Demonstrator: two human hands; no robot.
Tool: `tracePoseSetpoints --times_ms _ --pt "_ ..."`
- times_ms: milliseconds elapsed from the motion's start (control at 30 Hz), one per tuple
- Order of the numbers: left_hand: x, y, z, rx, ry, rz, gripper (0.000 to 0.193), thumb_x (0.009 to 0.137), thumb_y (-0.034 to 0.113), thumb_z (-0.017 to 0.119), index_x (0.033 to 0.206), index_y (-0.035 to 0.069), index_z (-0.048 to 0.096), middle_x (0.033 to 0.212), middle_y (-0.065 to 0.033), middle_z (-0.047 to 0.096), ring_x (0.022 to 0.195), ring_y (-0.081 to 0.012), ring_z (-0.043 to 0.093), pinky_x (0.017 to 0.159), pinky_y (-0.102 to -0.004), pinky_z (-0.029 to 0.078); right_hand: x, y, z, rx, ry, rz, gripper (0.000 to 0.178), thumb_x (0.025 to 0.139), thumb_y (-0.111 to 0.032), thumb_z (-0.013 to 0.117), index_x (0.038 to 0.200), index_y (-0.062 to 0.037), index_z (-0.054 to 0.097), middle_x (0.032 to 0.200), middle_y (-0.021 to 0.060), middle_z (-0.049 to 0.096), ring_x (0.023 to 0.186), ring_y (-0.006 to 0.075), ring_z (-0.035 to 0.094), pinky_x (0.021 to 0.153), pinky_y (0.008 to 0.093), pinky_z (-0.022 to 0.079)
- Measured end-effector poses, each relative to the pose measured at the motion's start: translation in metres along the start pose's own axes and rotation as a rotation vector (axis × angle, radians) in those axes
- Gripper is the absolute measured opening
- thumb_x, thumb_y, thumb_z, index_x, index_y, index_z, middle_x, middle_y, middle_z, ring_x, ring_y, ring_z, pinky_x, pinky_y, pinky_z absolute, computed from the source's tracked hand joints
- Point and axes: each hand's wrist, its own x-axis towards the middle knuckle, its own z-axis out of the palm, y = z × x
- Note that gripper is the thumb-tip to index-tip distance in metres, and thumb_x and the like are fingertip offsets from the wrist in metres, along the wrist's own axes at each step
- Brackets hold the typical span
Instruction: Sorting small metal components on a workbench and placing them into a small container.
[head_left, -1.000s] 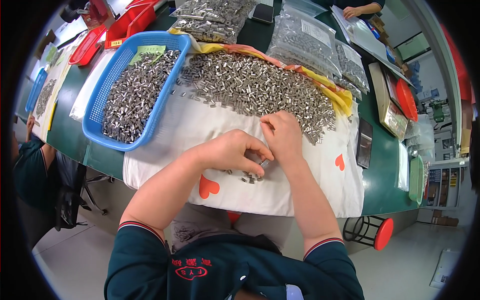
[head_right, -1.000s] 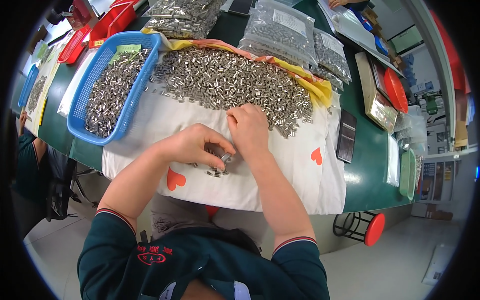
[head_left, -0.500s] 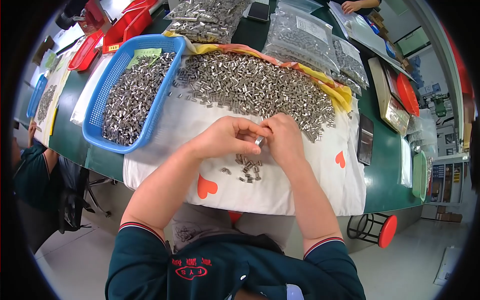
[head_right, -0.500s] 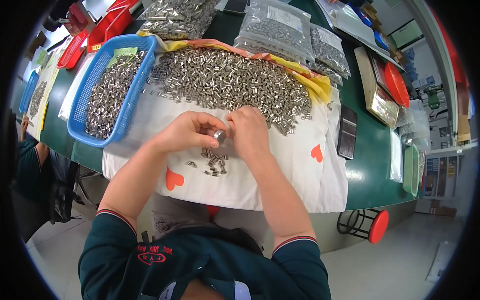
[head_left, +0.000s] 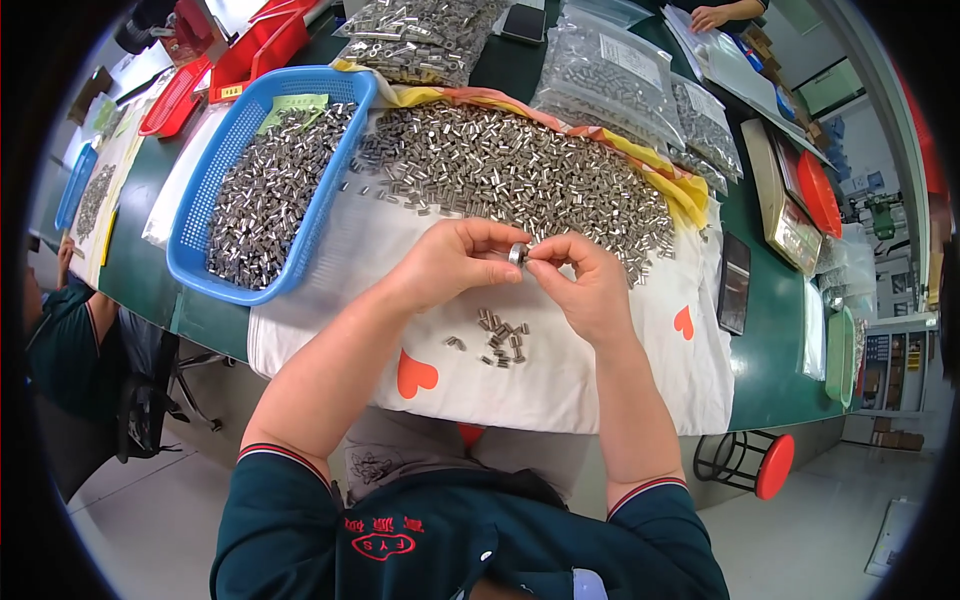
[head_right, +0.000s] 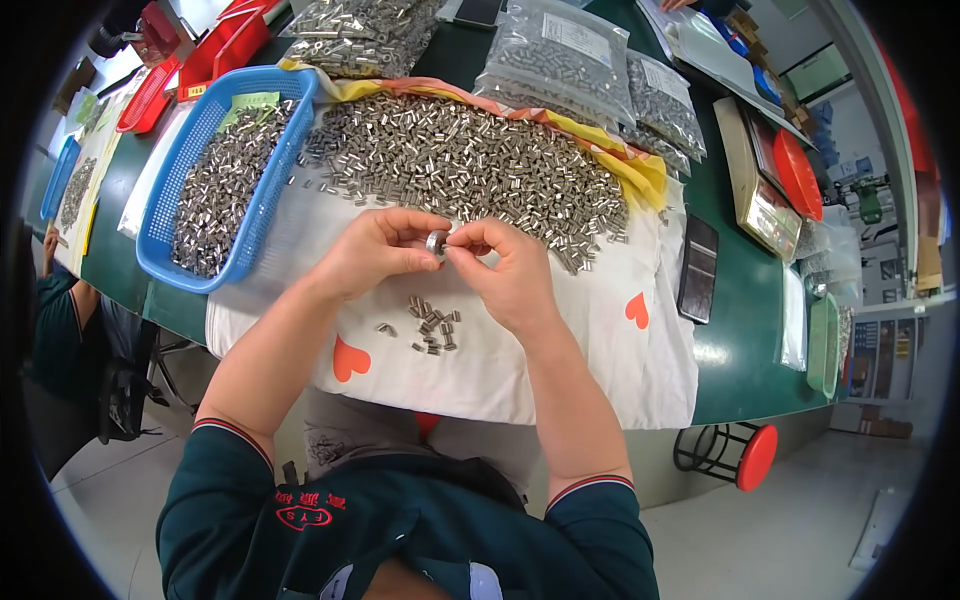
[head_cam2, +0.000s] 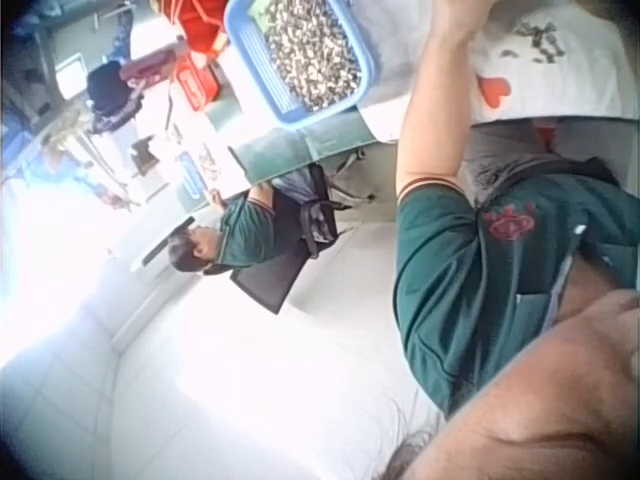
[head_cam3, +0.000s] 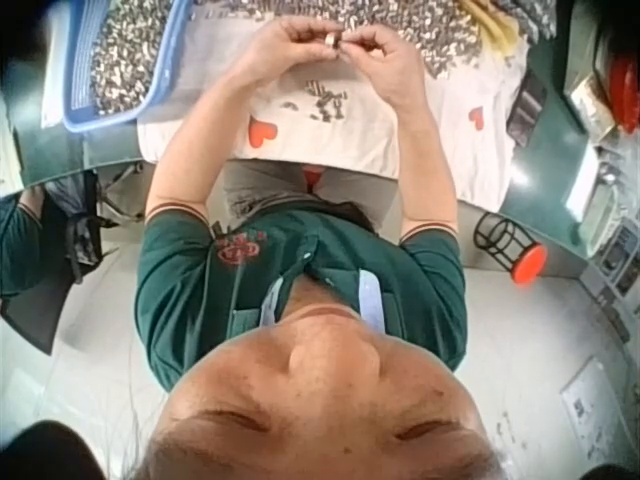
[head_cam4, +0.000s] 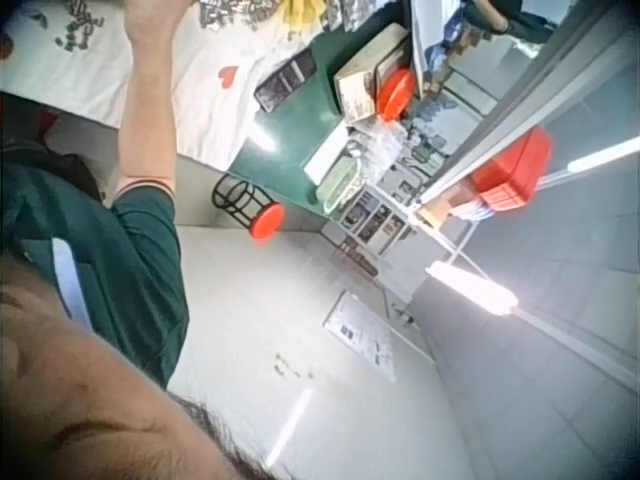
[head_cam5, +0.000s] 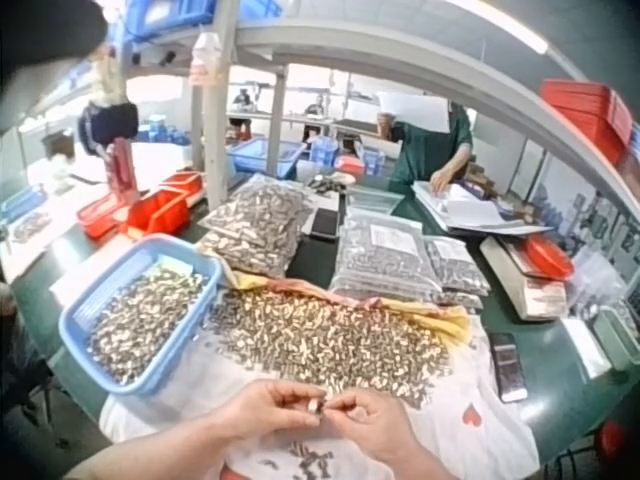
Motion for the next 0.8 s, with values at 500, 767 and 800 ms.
tracePoseSetpoints --times_ms 500,767,800 --pt "0.001 -0.007 0.003 0.181 0.12 -0.012 0.035 0.071 0.004 0.068 0.105 0.0 0.058 0.083 -0.0019 0.061 0.075 -0.0054 0.055 0.067 -0.0193 0.046 -0.002 0.002 0.009 -0.552 0.079 -0.421 0.008 0.068 0.001 0.061 0.074 -0.0025 0.058 0.069 0.0064 0.058 0.063 0.0169 0.056 0.059 0.027 0.044" --pt "-0.001 -0.001 0.003 0.12 -0.006 -0.025 0.036 0.071 0.003 0.069 0.105 0.001 0.058 0.085 -0.0027 0.062 0.075 -0.0058 0.056 0.068 -0.0199 0.047 0.002 0.0 -0.011 -0.056 -0.157 0.107 0.008 0.071 -0.005 0.064 0.078 -0.0025 0.059 0.072 0.0006 0.059 0.065 0.0075 0.053 0.061 0.0216 0.043" --pt "-0.002 0.0 0.004 0.129 -0.023 -0.059 0.036 0.071 0.002 0.068 0.105 0.001 0.058 0.086 -0.003 0.062 0.076 -0.006 0.057 0.068 -0.0202 0.047 0.003 -0.001 -0.011 -0.055 -0.166 0.164 0.009 0.072 -0.007 0.064 0.078 -0.0021 0.059 0.071 0.0 0.059 0.063 0.0057 0.051 0.06 0.0208 0.043"
